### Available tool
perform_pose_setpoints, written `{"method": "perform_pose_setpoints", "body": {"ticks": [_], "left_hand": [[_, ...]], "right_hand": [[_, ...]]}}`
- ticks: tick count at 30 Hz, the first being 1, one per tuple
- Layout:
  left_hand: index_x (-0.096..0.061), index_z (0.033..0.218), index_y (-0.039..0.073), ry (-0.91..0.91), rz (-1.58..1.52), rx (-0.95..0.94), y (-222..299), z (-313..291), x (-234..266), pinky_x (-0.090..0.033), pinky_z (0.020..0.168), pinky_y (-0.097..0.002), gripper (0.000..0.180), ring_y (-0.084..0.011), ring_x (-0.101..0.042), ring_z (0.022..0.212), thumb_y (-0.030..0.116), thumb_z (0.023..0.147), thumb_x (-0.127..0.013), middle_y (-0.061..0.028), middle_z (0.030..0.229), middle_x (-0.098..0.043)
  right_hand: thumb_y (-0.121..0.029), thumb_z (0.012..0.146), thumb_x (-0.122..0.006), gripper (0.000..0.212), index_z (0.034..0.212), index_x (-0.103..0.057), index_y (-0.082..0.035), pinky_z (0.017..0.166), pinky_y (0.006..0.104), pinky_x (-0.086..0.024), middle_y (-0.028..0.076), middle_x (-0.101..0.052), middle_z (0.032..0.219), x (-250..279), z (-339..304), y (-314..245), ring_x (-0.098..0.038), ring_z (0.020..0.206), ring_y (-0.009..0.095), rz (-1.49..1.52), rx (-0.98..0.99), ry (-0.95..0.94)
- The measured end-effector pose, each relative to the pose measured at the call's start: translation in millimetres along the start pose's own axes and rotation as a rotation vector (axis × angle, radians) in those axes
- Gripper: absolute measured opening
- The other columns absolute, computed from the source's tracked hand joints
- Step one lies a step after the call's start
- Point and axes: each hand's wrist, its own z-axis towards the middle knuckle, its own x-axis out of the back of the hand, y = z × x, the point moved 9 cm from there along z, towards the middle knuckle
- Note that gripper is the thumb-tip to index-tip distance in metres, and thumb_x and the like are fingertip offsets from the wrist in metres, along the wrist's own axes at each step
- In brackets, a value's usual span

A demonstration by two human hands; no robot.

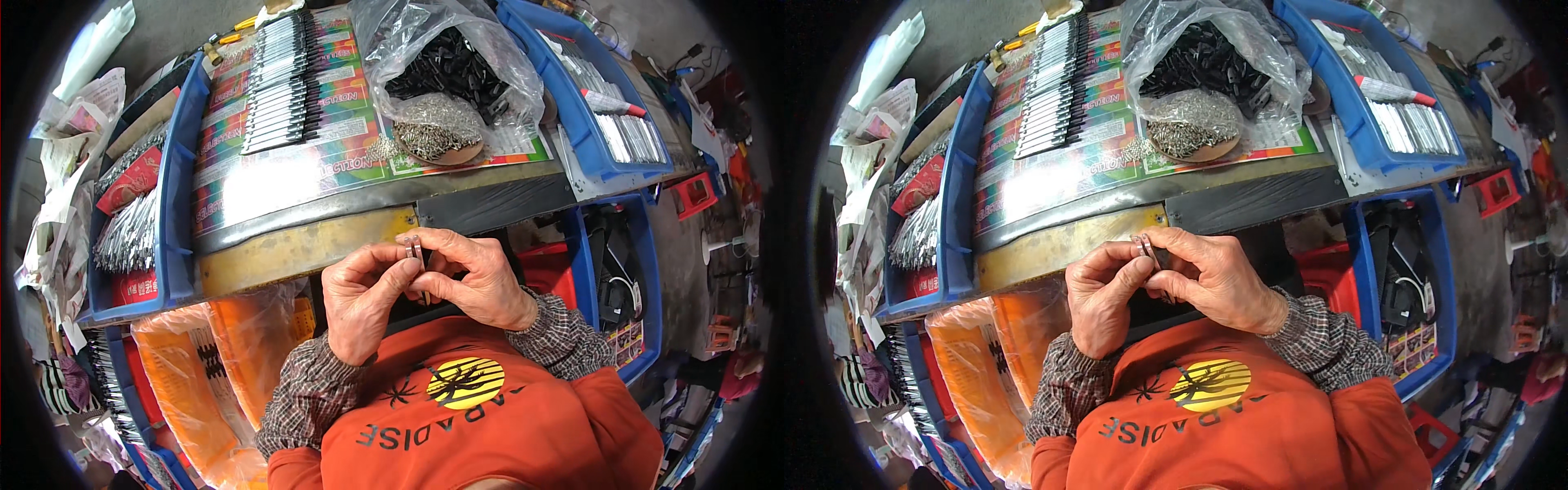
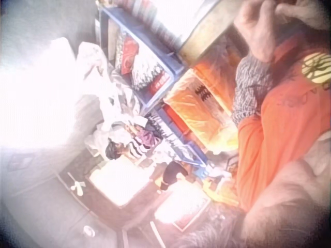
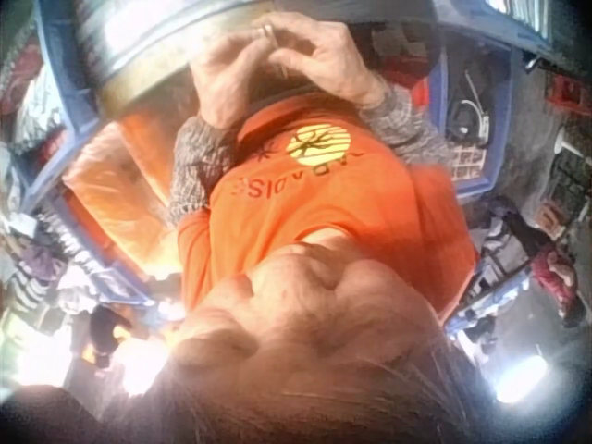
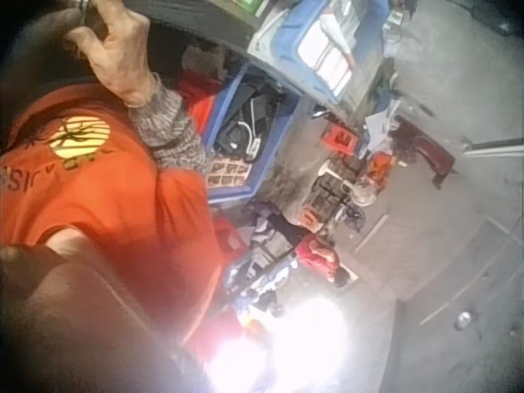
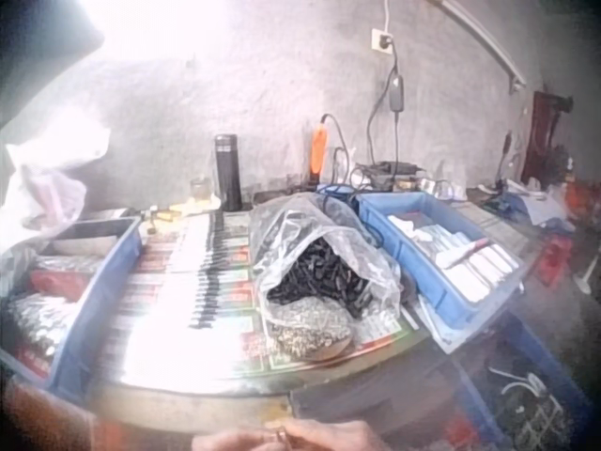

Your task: The person assembles small components by fitting plastic and metal pieces together by hand and arranges the assembled items in rows on the workbench.

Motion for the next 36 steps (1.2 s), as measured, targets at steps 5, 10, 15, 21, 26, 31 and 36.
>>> {"method": "perform_pose_setpoints", "body": {"ticks": [5,10,15,21,26,31,36], "left_hand": [[-0.066,0.097,-0.007,-0.001,-0.02,0.009,-2,0,-1,-0.055,0.062,-0.0248,0.012,-0.0118,-0.063,0.067,0.002,0.089,-0.066,-0.0079,0.081,-0.067],[-0.066,0.097,-0.007,0.009,-0.046,0.02,-7,0,0,-0.056,0.061,-0.0263,0.011,-0.0131,-0.064,0.067,0.001,0.089,-0.065,-0.0084,0.081,-0.067],[-0.066,0.097,-0.007,0.008,-0.055,0.012,-9,0,-1,-0.056,0.061,-0.026,0.011,-0.0133,-0.064,0.067,0.0,0.089,-0.064,-0.0083,0.08,-0.067],[-0.065,0.097,-0.007,0.022,-0.053,0.0,-9,2,0,-0.055,0.06,-0.0258,0.011,-0.0126,-0.063,0.066,0.0,0.089,-0.064,-0.0078,0.079,-0.066],[-0.065,0.096,-0.007,-0.015,-0.063,0.041,-7,1,-3,-0.053,0.058,-0.0243,0.009,-0.0107,-0.062,0.065,0.0,0.09,-0.063,-0.0071,0.079,-0.066],[-0.065,0.093,-0.005,-0.239,0.022,0.146,-8,0,-11,-0.049,0.055,-0.022,0.007,-0.0081,-0.057,0.062,0.0,0.089,-0.064,-0.0037,0.074,-0.062],[-0.066,0.093,-0.005,-0.348,0.083,0.199,-3,-2,-18,-0.047,0.055,-0.0218,0.008,-0.0069,-0.055,0.062,0.001,0.088,-0.066,-0.0026,0.074,-0.062]], "right_hand": [[-0.002,0.086,-0.068,0.044,0.127,-0.054,0.002,0.058,0.0219,-0.051,0.004,-0.064,0.075,0,-1,1,-0.061,0.064,0.007,0.012,-0.007,0.01],[-0.002,0.085,-0.069,0.045,0.127,-0.055,0.002,0.058,0.0211,-0.05,0.004,-0.065,0.077,1,-1,3,-0.06,0.065,0.006,0.003,-0.016,0.019],[-0.002,0.084,-0.069,0.045,0.128,-0.056,0.001,0.058,0.0211,-0.05,0.004,-0.065,0.078,2,-1,4,-0.059,0.064,0.005,-0.012,-0.017,0.025],[-0.002,0.084,-0.069,0.047,0.129,-0.055,0.0,0.057,0.0217,-0.05,0.004,-0.065,0.079,2,0,5,-0.059,0.063,0.006,-0.04,-0.009,0.023],[-0.004,0.084,-0.07,0.045,0.127,-0.057,0.001,0.057,0.0223,-0.05,0.004,-0.066,0.081,7,3,1,-0.06,0.062,0.006,-0.02,0.024,0.007],[-0.008,0.087,-0.067,0.024,0.11,-0.064,0.0,0.055,0.0236,-0.047,0.005,-0.063,0.08,19,14,-16,-0.058,0.062,0.009,-0.036,0.068,-0.121],[-0.007,0.087,-0.067,0.012,0.096,-0.065,0.001,0.055,0.0221,-0.048,0.006,-0.062,0.085,12,13,-13,-0.06,0.063,0.008,0.148,0.052,-0.246]]}}
